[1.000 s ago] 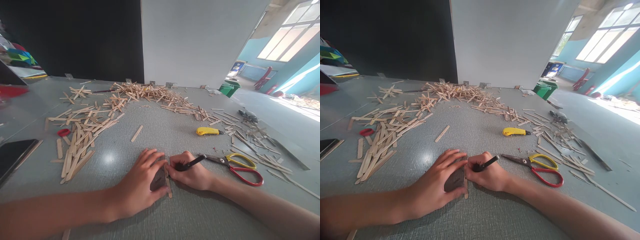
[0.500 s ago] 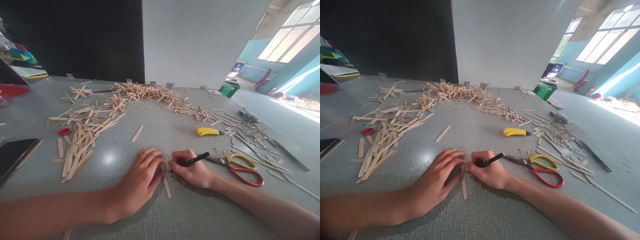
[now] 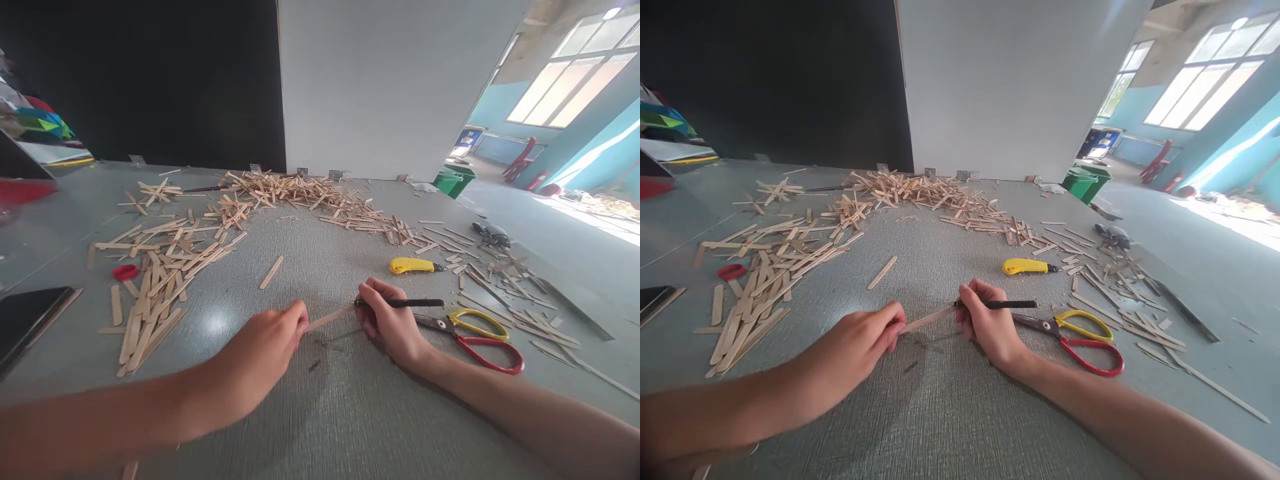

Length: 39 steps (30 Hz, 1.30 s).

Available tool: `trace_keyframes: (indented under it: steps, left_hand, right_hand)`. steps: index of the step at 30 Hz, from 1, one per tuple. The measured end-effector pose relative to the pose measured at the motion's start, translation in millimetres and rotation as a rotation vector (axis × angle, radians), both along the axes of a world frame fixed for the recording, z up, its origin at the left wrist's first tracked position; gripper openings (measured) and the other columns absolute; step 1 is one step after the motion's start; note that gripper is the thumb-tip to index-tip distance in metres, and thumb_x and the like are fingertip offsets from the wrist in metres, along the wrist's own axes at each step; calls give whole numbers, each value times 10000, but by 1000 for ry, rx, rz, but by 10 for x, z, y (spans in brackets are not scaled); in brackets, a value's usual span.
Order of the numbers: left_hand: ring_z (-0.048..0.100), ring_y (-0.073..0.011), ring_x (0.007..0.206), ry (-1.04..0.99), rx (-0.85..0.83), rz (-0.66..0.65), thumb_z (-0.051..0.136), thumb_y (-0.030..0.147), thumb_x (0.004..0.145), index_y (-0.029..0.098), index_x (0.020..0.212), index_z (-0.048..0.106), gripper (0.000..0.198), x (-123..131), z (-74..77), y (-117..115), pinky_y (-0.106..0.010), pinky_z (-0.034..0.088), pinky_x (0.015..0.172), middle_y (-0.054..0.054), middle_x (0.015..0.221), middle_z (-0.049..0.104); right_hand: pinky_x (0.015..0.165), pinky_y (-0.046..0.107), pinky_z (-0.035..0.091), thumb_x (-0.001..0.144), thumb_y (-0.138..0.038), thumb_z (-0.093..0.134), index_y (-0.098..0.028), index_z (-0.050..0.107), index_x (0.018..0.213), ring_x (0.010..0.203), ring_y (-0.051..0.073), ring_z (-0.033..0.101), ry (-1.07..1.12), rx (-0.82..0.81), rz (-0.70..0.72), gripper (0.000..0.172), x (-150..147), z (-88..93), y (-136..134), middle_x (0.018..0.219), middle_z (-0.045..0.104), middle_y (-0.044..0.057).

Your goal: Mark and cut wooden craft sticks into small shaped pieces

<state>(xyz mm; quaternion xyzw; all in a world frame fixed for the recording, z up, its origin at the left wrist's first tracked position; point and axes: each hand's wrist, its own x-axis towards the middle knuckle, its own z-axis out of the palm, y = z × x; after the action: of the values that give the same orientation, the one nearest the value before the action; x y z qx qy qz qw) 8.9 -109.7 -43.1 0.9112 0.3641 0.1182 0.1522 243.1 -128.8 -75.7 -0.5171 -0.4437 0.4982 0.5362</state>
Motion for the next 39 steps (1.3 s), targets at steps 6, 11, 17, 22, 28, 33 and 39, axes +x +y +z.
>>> trace_keyframes:
  steps: [6,11,17,22,28,33,39]
  left_hand:
    - [530,-112,504,-280,-65,139,429,234,1060,231,838,554,254,-61,444,81,-232,383,493,63,650,611]
    - [700,-122,794,-496,98,150,612,253,1015,255,949,664,84,-132,726,104,-230,490,724,59,854,730]
    - [711,-142,875,-465,98,170,610,240,1021,249,987,693,91,-144,736,206,-249,517,812,36,943,757]
    - [700,-158,896,-396,62,92,540,208,1025,236,996,699,164,-99,650,238,-272,512,799,16,975,754]
    - [683,-171,876,-280,-38,20,539,239,1011,236,971,703,168,-81,502,273,-304,478,811,13,958,736]
    - [666,-196,885,-232,-135,33,512,301,1027,233,981,704,209,-68,456,299,-335,459,819,-3,967,735]
    - [616,-192,775,-189,-268,45,532,326,1006,188,1112,727,261,-17,307,228,-337,434,754,-41,971,740]
  right_hand:
    - [323,171,241,964,-608,575,-251,502,848,354,84,411,62,-36,-83,383,4,-23,19,538,558,-75]
    - [327,167,231,945,-581,602,-244,509,836,358,83,409,60,-48,-53,366,-9,-16,30,538,561,-69]
    - [316,175,237,954,-577,582,-255,496,857,364,95,397,26,-45,-28,347,-26,15,11,537,554,-70]
    - [343,199,263,985,-581,563,-247,546,880,406,101,404,-67,15,-57,351,-15,-31,24,621,577,-50]
    - [669,325,464,992,-323,640,-208,741,909,705,193,596,-567,303,-32,174,-22,-44,-81,812,677,42]
    - [753,405,494,1096,-223,485,-175,726,1034,842,274,628,-1015,451,148,253,-20,-37,-190,905,711,104]
    - [737,331,515,1096,-173,512,-191,677,1109,809,200,661,-850,552,215,166,16,-50,-189,932,718,59]
